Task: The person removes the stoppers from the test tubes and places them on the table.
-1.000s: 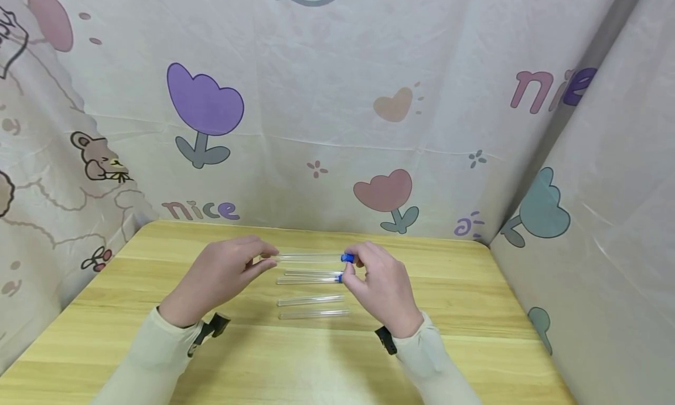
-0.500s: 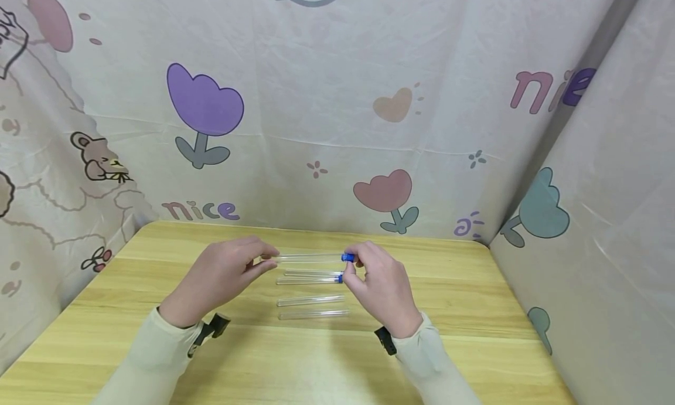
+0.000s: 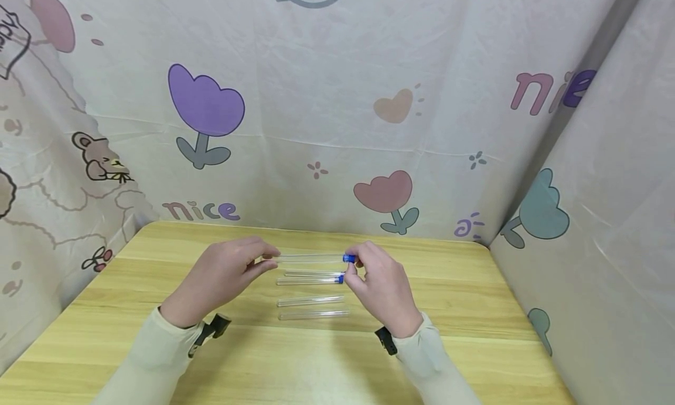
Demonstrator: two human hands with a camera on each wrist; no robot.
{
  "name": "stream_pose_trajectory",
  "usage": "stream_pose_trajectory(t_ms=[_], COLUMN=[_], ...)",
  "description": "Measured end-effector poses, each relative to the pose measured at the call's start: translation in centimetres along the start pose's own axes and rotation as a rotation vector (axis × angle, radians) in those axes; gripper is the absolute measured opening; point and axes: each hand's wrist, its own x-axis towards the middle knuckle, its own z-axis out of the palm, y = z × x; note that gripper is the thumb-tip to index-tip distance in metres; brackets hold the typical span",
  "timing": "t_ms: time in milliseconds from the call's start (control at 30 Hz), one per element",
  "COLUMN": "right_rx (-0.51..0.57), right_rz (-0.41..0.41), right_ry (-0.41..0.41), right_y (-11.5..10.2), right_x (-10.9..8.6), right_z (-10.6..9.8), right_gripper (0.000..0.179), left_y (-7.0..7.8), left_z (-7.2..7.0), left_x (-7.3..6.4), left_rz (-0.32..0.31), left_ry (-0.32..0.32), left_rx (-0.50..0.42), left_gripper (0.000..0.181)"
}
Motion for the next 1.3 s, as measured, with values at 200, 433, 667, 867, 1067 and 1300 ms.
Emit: stream_pose_trajectory(t_ms=[200,433,667,867,1067,1300], right_rx=[0.044,0.034,0.080,0.103,0.121,0.079], right_rz=[-0.004,-0.027,-0.031,-0.041,-0.045,-0.083], right_ry=[-0.015,-0.031,-0.063,-0.117,-0.102,-0.044], right_y=[0.01,0.01,-0.03,-0.05,-0.14,-0.17], right_x=[0.00,-0.02,-0.11,-0.04,0.04,0.05], right_z=[0.02,-0.02,-0.14,-0.31,-0.35,-0.25], right_gripper=[0.019,0.019,0.020,0.018,0.017,0.017], left_y=[-0.06,-0.07,-0.14,-0.45,-0.66,-0.63], left_z=[-0.07,-0.09,0.00,0.11,-0.04,-0.31], left_x=[0.06,0.06,0.02,-0.07,-0.24,-0.19], left_rz=[0.012,0.010,0.018,0.031,0.006,-0.002], left_ry=[0.013,0.010,0.019,0.037,0.053,0.056], left_rx=[-0.005,-0.005,-0.019,-0.002,0.009,0.006], left_gripper=[0.014,0.014,0.015,0.015,0.014,0.013])
